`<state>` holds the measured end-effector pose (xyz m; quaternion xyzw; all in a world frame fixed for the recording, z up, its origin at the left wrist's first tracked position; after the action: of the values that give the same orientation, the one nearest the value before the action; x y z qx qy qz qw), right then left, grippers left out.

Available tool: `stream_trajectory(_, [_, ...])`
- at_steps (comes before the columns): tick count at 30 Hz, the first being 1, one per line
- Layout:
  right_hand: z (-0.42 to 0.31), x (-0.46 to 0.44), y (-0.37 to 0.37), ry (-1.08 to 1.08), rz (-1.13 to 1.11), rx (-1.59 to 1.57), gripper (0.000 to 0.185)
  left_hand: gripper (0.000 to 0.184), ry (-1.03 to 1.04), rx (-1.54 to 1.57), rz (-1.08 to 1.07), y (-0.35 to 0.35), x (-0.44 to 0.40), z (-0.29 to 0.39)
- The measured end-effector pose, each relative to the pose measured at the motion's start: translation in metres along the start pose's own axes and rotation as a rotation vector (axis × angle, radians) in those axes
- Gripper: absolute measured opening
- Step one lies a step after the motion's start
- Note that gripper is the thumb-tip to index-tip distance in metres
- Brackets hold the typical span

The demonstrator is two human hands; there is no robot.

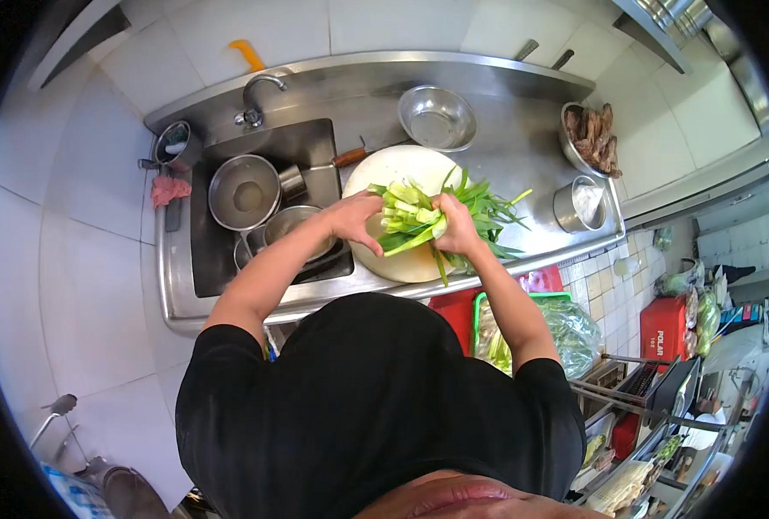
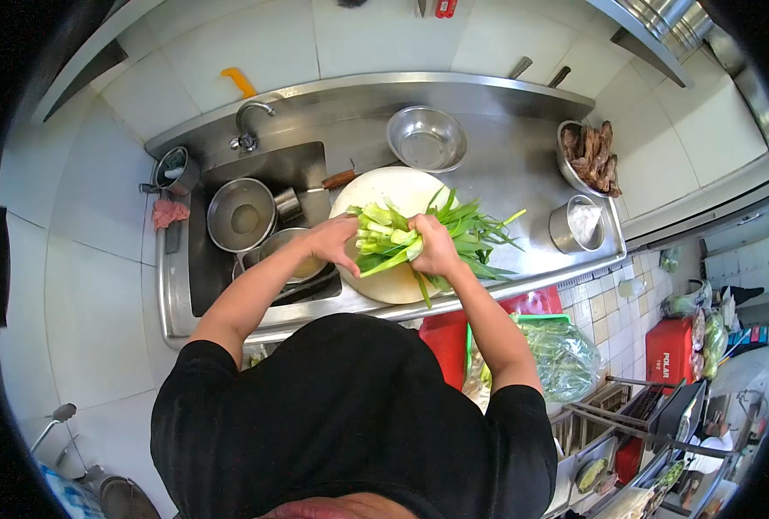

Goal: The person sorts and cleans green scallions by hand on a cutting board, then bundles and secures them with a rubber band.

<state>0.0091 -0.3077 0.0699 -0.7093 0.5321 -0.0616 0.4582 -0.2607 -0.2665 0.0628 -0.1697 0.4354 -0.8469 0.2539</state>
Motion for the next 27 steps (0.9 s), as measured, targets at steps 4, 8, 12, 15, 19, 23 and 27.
stream_trajectory(4, [-0.005,-0.004,-0.006,0.089,0.054,-0.095,0.054,0.082,0.148,0.062,0.149,0.013,-0.003,0.001])
stream_trajectory(8, [-0.023,-0.025,-0.023,0.231,0.254,-0.26,0.05,0.053,0.149,0.564,0.318,0.015,0.001,0.02])
stream_trajectory(12, [-0.014,-0.032,-0.021,0.367,0.252,-0.14,0.051,0.028,0.052,1.015,0.243,0.01,0.009,0.035])
stream_trajectory(15, [-0.022,-0.04,-0.013,0.394,0.279,-0.117,0.051,0.023,0.082,1.067,0.299,0.0,0.009,0.059])
stream_trajectory(19, [-0.013,-0.043,0.0,0.377,0.284,-0.033,0.056,0.018,0.168,1.495,0.431,-0.012,0.006,0.052])
stream_trajectory(23, [-0.016,-0.047,0.003,0.371,0.262,0.013,0.06,0.028,0.221,1.736,0.435,-0.018,0.004,0.039])
stream_trajectory(27, [-0.019,-0.053,0.001,0.3,0.223,0.21,0.054,0.025,0.343,1.778,0.347,-0.019,0.004,0.022])
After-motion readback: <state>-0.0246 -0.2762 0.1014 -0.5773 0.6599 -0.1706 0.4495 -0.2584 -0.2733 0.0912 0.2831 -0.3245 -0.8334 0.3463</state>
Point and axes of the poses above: each hand's wrist, its own x-axis away from the middle knuckle, its own y-axis out of the palm, z = x × y, the point moved 2 cm from there along -x, towards the middle knuckle
